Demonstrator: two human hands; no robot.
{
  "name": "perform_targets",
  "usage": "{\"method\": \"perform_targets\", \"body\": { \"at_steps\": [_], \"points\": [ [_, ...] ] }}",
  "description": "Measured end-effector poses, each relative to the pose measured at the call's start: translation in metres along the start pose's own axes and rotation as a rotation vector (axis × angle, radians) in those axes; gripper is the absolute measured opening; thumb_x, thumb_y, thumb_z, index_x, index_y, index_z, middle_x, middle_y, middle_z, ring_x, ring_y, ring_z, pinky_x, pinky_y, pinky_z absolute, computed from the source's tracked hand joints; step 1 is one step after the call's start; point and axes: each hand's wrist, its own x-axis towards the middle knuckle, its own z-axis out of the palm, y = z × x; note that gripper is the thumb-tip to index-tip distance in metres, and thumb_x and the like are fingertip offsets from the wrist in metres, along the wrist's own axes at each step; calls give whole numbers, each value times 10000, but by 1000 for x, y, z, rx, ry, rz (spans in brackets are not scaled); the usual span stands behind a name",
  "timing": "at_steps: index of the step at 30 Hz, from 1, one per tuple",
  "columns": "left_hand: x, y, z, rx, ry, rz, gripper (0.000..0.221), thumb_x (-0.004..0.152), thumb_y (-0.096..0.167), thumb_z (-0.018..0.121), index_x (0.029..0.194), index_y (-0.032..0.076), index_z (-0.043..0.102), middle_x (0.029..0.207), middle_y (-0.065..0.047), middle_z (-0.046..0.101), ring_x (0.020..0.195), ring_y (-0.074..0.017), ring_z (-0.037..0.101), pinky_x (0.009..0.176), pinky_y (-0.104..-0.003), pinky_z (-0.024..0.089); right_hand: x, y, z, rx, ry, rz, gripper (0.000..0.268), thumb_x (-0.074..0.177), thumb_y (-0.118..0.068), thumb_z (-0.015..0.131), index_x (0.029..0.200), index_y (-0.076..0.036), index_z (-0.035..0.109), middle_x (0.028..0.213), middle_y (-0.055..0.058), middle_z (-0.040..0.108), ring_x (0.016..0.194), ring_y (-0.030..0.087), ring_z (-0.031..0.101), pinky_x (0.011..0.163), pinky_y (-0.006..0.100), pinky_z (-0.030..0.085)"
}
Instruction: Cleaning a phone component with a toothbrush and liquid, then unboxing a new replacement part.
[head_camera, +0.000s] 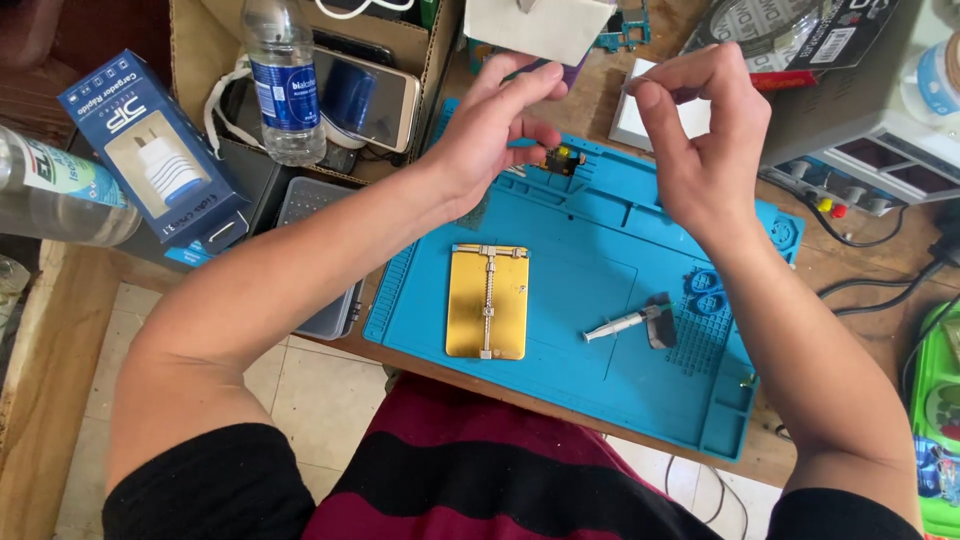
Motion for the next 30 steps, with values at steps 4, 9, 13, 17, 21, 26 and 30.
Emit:
{"method": "perform_targets", "body": {
  "at_steps": [4, 9, 13, 17, 21, 26, 30],
  "points": [
    [10, -8, -6, -40, 31, 4, 668, 955, 492, 729, 1524, 167, 595, 1423, -91, 781, 876, -166, 791, 734, -287, 634, 8, 7, 1, -17, -57, -32, 103, 1329, 30, 721, 1255, 74, 663, 1253, 248, 771, 1136, 374, 738, 966, 485, 563],
    [14, -19, -15, 76, 34, 183, 505, 1006, 601, 671, 1264, 178, 768, 1266, -14, 843, 876, -125, 799, 779, -303, 589, 11, 22, 6, -113, -62, 12, 170, 1324, 2, 833, 1211, 39, 710, 1135, 174, 727, 1007, 315, 662, 883, 468, 505],
    [19, -23, -19, 150, 52, 242, 500, 1020, 602, 658, 1246, 167, 757, 1244, -7, 858, 867, -131, 771, 811, -325, 581, 18, 17, 8, -96, -91, -9, 147, 1336, 58, 814, 1236, 52, 707, 1148, 190, 712, 1013, 322, 648, 906, 472, 533],
    [24, -24, -19, 139, 21, 340, 431, 1056, 516, 665, 1200, 138, 815, 1164, -33, 870, 876, -149, 759, 836, -354, 605, 23, 23, 12, -81, -101, -20, 96, 1353, 49, 793, 1292, 85, 727, 1130, 205, 675, 1002, 324, 615, 891, 475, 507],
    [24, -20, -19, 95, -16, 377, 390, 1070, 435, 683, 1116, 86, 851, 1040, -56, 851, 877, -150, 749, 778, -313, 620, 25, 25, 12, -87, -95, -43, 92, 1347, 79, 801, 1293, 103, 729, 1160, 230, 684, 1009, 348, 626, 879, 484, 512],
    [21, -16, -19, 129, -3, 370, 399, 1068, 450, 679, 1091, 99, 866, 981, -45, 845, 821, -149, 744, 780, -310, 604, 24, 24, 11, -187, -119, -57, 134, 1342, 55, 844, 1253, 35, 746, 1119, 174, 734, 996, 346, 649, 912, 508, 481],
    [21, -14, -19, 131, -13, 387, 402, 1075, 449, 679, 1059, 97, 872, 935, -39, 831, 773, -137, 732, 748, -298, 581, 23, 23, 11, -306, -145, -114, 156, 1340, 30, 855, 1235, -8, 746, 1028, 114, 751, 913, 317, 633, 956, 515, 433]
  ]
}}
